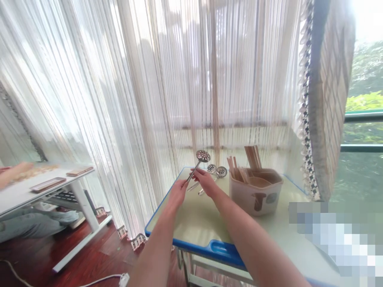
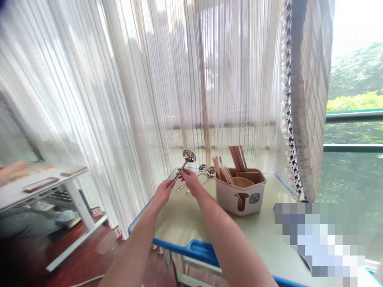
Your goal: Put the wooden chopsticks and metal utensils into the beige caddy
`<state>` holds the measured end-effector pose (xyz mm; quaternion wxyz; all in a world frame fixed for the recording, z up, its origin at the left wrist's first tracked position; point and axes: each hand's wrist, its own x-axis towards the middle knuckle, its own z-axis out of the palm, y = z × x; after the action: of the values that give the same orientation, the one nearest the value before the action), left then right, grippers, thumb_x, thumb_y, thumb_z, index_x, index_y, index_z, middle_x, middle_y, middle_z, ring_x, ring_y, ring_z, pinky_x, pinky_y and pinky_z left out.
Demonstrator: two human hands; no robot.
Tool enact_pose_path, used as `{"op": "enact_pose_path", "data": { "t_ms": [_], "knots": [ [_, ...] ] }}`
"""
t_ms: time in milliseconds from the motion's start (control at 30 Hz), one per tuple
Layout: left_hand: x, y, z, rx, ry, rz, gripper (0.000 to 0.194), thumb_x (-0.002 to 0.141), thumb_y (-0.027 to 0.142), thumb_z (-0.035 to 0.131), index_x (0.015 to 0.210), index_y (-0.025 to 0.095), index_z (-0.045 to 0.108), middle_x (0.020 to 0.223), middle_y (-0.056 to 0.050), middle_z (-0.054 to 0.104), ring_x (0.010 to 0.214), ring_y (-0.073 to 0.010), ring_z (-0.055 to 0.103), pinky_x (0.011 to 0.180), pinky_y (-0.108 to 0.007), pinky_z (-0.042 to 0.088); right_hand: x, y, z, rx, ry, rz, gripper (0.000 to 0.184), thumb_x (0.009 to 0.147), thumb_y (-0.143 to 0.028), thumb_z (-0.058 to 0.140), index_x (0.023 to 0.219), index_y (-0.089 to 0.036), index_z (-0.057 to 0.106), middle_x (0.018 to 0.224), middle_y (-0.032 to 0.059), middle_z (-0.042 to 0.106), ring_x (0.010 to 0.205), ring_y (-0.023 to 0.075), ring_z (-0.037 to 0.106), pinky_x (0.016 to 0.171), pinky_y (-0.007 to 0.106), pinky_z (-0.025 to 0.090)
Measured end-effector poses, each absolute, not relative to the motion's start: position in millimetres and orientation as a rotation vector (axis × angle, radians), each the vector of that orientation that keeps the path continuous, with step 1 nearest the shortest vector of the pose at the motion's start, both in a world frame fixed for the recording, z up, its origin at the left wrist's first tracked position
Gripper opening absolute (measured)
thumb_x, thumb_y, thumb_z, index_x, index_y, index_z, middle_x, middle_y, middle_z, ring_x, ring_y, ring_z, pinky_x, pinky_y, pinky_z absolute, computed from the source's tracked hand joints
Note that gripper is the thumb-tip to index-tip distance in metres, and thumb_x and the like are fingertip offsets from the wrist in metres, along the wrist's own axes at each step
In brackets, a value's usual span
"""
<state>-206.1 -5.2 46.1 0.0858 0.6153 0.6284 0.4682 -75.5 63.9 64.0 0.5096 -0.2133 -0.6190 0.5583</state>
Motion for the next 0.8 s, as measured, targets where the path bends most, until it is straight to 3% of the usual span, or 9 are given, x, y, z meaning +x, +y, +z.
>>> {"op": "enact_pose_path", "data": {
  "t_ms": [167,333,600,800],
  "knots": [
    [-172,-60,37,2.133,1.929,1.684,0.038,0.094,0.032,0.029,0.112,0.019,0.060,0.086,-0.006,0.056,0.084,-0.0175,0.055,0.079,-0.032,0.045,-59,3,76,-0.393,-1.532,1.251,0.035,0.075,-0.039,0.059,0.103,-0.019,0.065,0.086,0.0055,0.069,0.075,0.0152,0.059,0.068,0.029,0.043],
    [-113,-88,52,2.473,1.835,1.642,0.039,0.094,0.030,0.034,0.129,0.017,0.047,0.094,-0.009,0.056,0.090,-0.0195,0.054,0.083,-0.036,0.045,20,-42,87,-0.458,-1.541,1.078,0.039,0.076,-0.036,0.057,0.111,-0.019,0.063,0.087,0.0055,0.070,0.074,0.0146,0.058,0.067,0.029,0.044],
    [7,-69,84,2.753,1.350,1.729,0.040,0.094,0.027,0.033,0.130,0.014,0.044,0.094,-0.011,0.056,0.087,-0.0196,0.055,0.078,-0.034,0.047,159,-78,131,-0.623,-1.484,0.807,0.032,0.075,-0.040,0.061,0.099,-0.020,0.068,0.083,0.0034,0.069,0.075,0.0150,0.061,0.069,0.029,0.048],
    [66,-49,104,2.855,1.350,1.761,0.041,0.094,0.025,0.032,0.132,0.013,0.041,0.097,-0.012,0.056,0.090,-0.0212,0.056,0.080,-0.036,0.047,207,-79,148,-0.581,-1.450,0.726,0.032,0.076,-0.045,0.061,0.096,-0.020,0.063,0.088,0.0052,0.070,0.078,0.0159,0.064,0.074,0.032,0.051]
  ]
}}
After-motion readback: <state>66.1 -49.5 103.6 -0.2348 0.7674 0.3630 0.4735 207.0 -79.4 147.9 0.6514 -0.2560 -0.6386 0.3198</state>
